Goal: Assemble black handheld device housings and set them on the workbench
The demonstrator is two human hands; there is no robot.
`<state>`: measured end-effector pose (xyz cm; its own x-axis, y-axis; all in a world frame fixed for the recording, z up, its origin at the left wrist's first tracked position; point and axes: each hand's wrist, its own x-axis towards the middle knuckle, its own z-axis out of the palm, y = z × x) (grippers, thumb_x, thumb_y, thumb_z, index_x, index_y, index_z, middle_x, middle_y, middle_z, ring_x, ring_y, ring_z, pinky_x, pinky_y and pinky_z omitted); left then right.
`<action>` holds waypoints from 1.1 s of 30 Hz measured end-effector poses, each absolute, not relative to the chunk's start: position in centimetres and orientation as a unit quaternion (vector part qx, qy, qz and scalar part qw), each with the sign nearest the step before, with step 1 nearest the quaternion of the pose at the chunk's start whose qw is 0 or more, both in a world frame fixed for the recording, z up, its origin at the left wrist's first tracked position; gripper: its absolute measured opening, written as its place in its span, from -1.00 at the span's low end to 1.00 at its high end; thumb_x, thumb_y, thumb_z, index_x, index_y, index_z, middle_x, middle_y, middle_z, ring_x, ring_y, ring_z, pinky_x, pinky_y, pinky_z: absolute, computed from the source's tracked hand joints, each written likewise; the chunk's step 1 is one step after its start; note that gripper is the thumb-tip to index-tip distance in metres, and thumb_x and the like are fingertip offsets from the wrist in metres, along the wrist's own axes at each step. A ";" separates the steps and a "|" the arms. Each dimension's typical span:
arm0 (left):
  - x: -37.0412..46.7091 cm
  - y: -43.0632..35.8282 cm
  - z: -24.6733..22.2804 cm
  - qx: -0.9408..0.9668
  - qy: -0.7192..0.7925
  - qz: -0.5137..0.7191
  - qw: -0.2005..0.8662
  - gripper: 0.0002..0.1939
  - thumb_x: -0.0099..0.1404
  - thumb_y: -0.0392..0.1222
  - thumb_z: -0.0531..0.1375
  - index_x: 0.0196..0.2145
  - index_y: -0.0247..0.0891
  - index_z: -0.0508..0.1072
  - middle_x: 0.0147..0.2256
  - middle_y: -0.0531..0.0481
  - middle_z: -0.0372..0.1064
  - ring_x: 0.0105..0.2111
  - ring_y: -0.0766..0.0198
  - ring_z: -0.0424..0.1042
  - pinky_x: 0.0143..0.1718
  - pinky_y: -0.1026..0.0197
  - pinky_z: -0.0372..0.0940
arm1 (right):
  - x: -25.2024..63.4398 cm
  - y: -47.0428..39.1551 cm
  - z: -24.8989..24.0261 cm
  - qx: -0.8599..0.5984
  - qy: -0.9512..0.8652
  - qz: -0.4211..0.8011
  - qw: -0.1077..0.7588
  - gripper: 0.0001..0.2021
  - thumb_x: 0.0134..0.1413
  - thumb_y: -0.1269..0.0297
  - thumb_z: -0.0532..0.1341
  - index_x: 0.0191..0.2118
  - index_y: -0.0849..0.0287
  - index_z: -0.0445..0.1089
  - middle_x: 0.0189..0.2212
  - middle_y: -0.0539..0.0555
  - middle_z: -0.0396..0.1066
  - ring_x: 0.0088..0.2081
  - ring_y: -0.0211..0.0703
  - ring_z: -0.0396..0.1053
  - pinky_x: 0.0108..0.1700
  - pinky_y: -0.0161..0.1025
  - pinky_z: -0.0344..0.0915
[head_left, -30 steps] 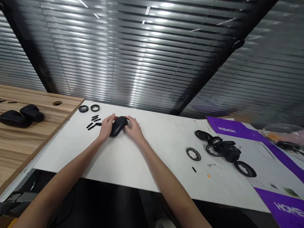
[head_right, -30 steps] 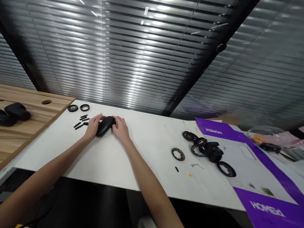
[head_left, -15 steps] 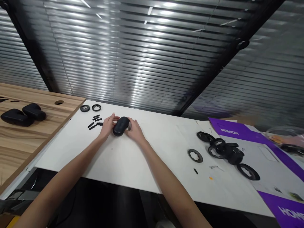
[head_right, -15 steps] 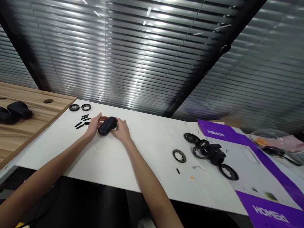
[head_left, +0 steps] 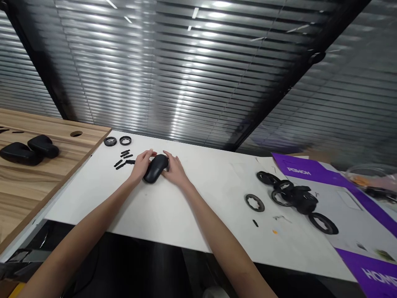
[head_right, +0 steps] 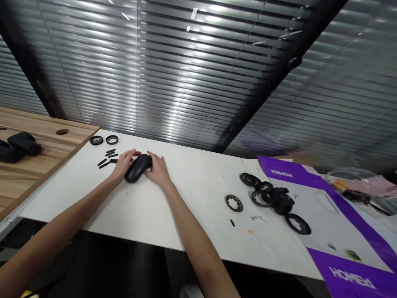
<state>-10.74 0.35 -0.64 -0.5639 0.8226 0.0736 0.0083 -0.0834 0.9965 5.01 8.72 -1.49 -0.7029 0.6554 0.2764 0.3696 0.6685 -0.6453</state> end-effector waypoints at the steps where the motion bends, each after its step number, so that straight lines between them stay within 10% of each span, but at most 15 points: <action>1: -10.8 0.4 -0.7 0.347 0.600 0.649 0.314 -0.51 0.34 0.23 0.20 -0.23 -0.28 0.64 -0.08 -0.18 0.59 -0.34 0.20 0.38 -0.21 0.15 0.32 | 5.1 8.7 -1.4 -0.291 -0.875 0.288 0.258 -0.30 0.06 0.23 0.30 0.35 0.04 0.17 0.25 0.19 0.43 0.30 0.15 0.34 0.47 0.37 -0.08; 7: -10.7 0.4 -0.7 0.341 0.585 0.658 0.330 -0.48 0.32 0.28 0.20 -0.23 -0.28 0.63 -0.08 -0.22 0.58 -0.25 0.13 0.46 -0.26 0.16 0.34 | 5.2 8.7 -1.4 -0.317 -0.851 0.307 0.285 -0.46 0.06 0.18 0.33 0.17 0.04 0.28 0.17 0.19 0.46 0.19 0.18 0.40 0.27 0.26 0.28; 33: -10.9 0.3 -0.7 0.327 0.567 0.671 0.348 -0.46 0.21 0.33 0.28 -0.25 -0.26 0.64 -0.06 -0.22 0.57 -0.23 0.11 0.44 -0.31 0.18 0.33 | 4.9 8.7 -1.5 -0.347 -0.873 0.264 0.219 -0.42 0.19 0.13 0.29 0.32 0.03 0.31 0.34 0.13 0.35 0.50 0.37 0.00 0.42 0.34 0.10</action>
